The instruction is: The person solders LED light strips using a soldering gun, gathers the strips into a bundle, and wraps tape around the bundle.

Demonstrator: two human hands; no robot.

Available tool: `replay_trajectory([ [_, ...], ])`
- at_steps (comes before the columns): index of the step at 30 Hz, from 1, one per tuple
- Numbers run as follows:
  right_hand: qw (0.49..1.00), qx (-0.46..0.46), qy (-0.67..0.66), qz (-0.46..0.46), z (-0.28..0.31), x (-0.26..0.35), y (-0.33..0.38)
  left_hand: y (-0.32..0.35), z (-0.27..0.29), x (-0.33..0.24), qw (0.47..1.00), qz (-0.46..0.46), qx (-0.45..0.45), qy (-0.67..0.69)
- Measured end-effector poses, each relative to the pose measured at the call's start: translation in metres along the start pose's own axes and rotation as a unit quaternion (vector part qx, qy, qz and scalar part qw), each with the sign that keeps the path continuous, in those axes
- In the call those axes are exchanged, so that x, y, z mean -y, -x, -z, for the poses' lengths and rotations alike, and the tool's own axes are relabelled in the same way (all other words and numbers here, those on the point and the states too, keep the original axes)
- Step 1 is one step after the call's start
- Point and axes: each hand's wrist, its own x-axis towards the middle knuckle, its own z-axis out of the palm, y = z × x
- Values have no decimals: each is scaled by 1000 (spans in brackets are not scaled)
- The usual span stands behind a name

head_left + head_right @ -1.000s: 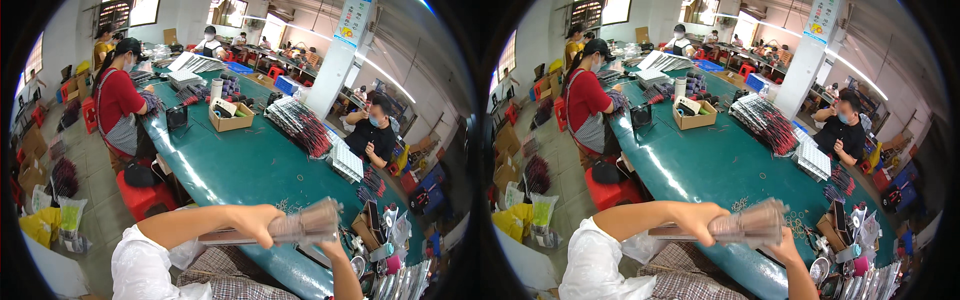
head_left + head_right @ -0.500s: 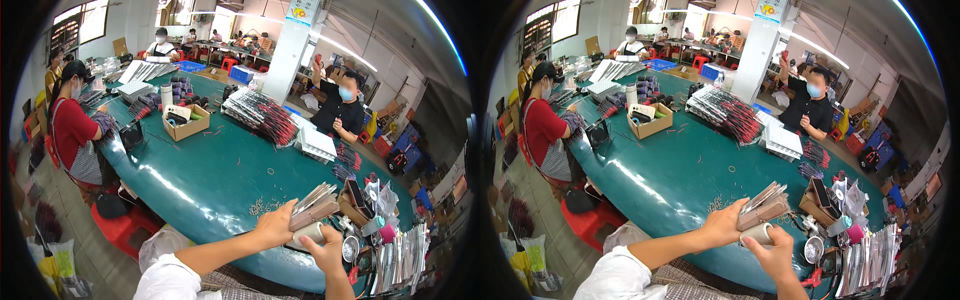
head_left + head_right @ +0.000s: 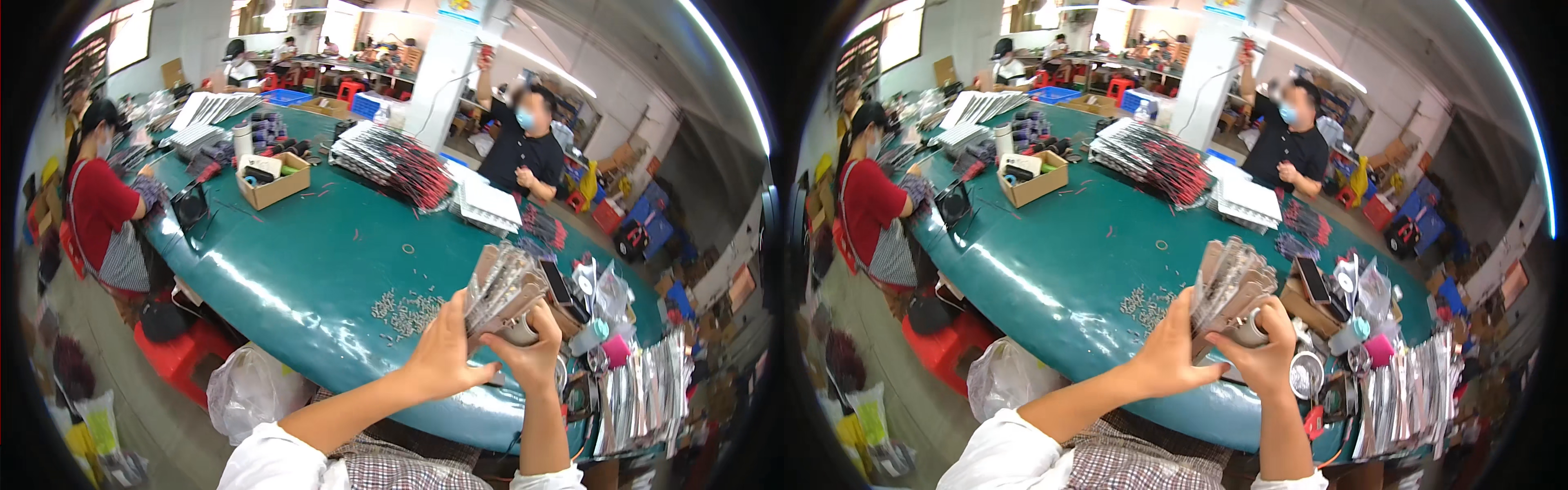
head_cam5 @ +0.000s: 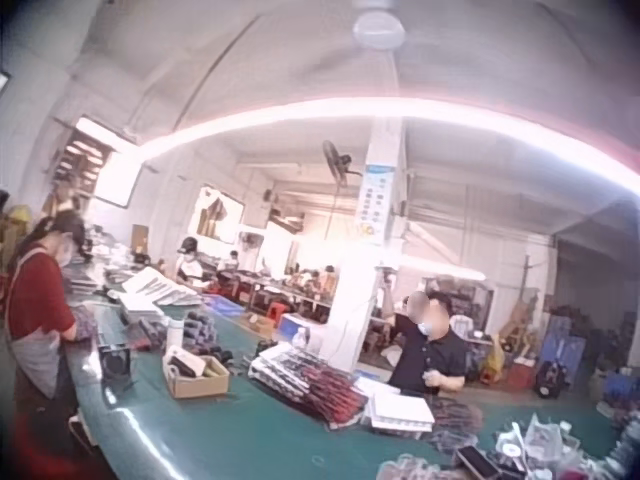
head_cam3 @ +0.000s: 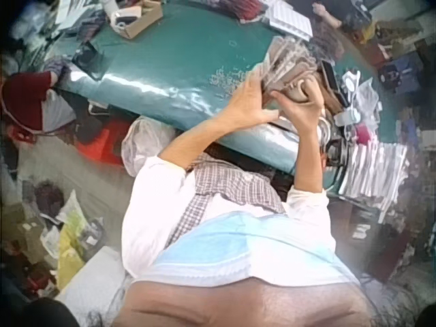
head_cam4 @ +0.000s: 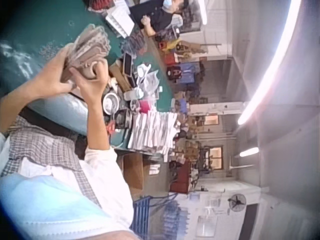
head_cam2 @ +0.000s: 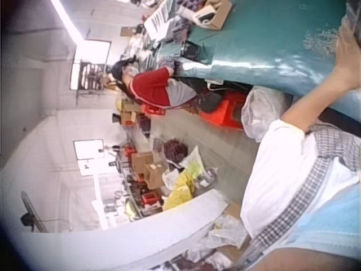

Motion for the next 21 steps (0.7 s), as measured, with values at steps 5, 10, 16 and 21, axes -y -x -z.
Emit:
replay_trajectory([
  [5,987,120,-105,-28,28,-13,7,-10,30,15,979,79,131,133],
  [10,961,187,-200,26,19,-28,14,-7,18,22,887,164,233,364],
  [16,939,279,-183,-81,29,-44,22,13,4,19,890,207,188,359],
  [21,900,313,-282,-109,42,-56,21,11,3,25,814,257,141,502],
])
